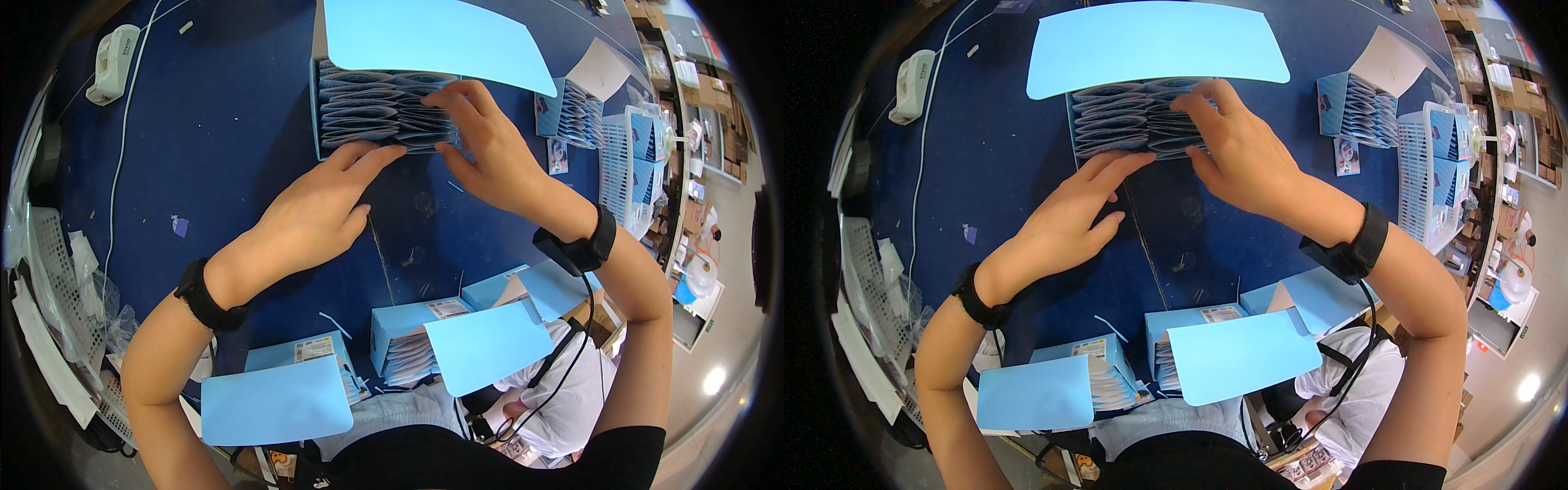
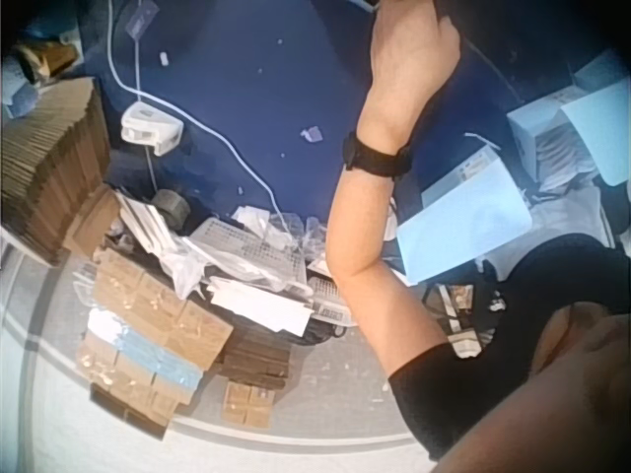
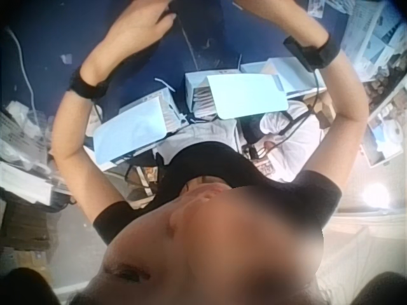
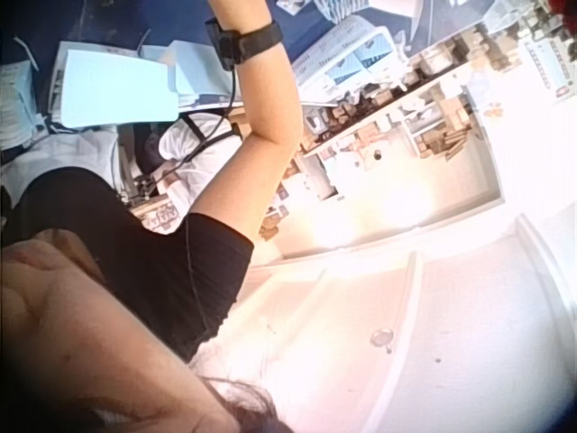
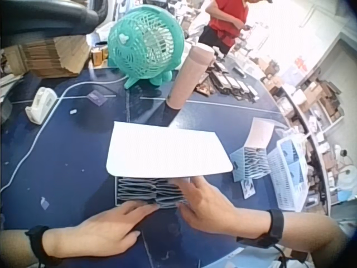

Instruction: The person packs small sachets into light blue cardboard boxes at a warehouse workstation. They use a handheld scanner to scan labels on the boxes and arrange the sachets neatly inside before closing the lids. The person also handles shipping labels and places the finished boxes into a white plastic basket.

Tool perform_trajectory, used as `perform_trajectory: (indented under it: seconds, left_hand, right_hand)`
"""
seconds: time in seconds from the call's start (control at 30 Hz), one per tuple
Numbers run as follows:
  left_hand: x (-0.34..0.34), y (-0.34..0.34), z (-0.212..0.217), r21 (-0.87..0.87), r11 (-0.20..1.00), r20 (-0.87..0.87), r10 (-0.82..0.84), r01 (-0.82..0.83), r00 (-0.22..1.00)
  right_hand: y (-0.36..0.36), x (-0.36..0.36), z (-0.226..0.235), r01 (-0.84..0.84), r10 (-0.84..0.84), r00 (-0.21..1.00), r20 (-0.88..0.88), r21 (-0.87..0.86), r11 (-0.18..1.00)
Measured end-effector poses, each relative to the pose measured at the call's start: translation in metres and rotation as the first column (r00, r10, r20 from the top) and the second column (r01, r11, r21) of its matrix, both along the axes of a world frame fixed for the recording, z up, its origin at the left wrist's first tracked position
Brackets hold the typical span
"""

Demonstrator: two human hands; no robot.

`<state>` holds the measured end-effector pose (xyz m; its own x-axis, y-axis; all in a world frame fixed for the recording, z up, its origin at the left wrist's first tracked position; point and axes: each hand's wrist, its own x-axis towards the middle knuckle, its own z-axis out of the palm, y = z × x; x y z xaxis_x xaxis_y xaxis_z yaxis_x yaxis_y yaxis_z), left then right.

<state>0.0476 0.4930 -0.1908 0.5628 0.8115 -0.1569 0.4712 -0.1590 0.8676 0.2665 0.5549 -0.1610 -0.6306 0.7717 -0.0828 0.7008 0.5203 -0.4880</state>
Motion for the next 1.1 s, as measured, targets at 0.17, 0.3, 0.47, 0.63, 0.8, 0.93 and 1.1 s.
perform_trajectory:
  seconds: [0.17,0.3,0.47,0.63,0.8,0.93,1.1]
  left_hand:
    - [0.001,0.000,-0.001,0.011,1.000,0.006,0.002,-0.002,1.000]
    - [0.000,0.000,-0.001,0.012,1.000,-0.001,-0.008,0.008,1.000]
    - [-0.004,-0.005,-0.002,0.088,0.996,0.017,0.021,-0.022,1.000]
    - [-0.022,-0.009,0.003,0.132,0.983,0.090,0.118,-0.129,0.989]
    - [-0.041,-0.009,0.000,0.239,0.942,0.102,0.218,-0.237,0.970]
    - [-0.044,-0.006,-0.002,0.262,0.935,0.082,0.225,-0.239,0.971]
    - [-0.046,-0.009,-0.007,0.251,0.937,0.081,0.231,-0.244,0.970]
  right_hand:
    - [0.007,-0.001,-0.007,0.021,-0.020,0.994,-0.105,0.007,1.000]
    - [0.009,-0.002,-0.006,0.019,-0.018,0.999,-0.034,0.036,0.999]
    - [0.011,-0.005,-0.002,0.020,-0.027,0.994,0.101,0.068,0.997]
    - [0.014,-0.001,-0.005,0.002,-0.003,1.000,0.028,0.027,1.000]
    - [0.016,-0.001,-0.006,-0.012,0.011,1.000,0.024,0.050,0.999]
    - [0.012,-0.004,-0.004,-0.017,0.016,1.000,0.008,0.133,0.991]
    - [-0.010,-0.027,0.020,-0.286,0.287,0.957,0.037,0.270,0.919]
